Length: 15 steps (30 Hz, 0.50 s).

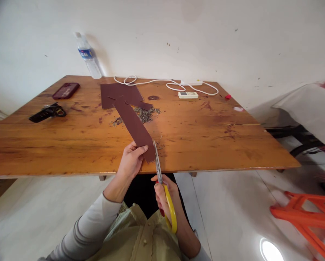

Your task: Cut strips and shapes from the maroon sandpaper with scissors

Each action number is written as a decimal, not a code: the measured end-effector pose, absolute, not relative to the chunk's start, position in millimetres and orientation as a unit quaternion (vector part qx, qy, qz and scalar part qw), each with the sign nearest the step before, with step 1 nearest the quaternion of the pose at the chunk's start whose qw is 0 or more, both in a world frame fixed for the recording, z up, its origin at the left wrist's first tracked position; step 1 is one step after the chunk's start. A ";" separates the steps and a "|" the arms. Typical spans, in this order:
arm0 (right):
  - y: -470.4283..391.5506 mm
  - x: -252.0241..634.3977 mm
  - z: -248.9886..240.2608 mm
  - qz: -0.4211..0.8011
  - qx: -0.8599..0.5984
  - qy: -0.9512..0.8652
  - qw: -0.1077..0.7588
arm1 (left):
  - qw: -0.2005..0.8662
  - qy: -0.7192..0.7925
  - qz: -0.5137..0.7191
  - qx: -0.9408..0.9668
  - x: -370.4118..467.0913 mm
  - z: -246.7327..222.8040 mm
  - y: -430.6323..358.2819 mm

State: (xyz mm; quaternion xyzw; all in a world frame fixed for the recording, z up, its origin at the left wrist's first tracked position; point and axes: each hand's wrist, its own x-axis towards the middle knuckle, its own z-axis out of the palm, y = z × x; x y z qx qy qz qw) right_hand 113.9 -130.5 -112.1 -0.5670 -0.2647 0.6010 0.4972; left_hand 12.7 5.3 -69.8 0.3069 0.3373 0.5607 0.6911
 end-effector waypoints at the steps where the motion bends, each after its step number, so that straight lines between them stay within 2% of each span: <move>1: -129.8 113.9 -110.1 0.601 -0.570 -0.261 0.496 | 0.692 0.339 0.561 0.303 12.9 -69.2 5.1; 9: -130.2 114.3 -109.9 0.605 -0.554 -0.270 0.504 | 0.700 0.339 0.560 0.284 14.1 -65.8 3.6; 15: -134.3 116.0 -131.2 0.575 -0.488 -0.342 0.561 | 0.693 0.340 0.578 0.266 14.6 -66.3 4.6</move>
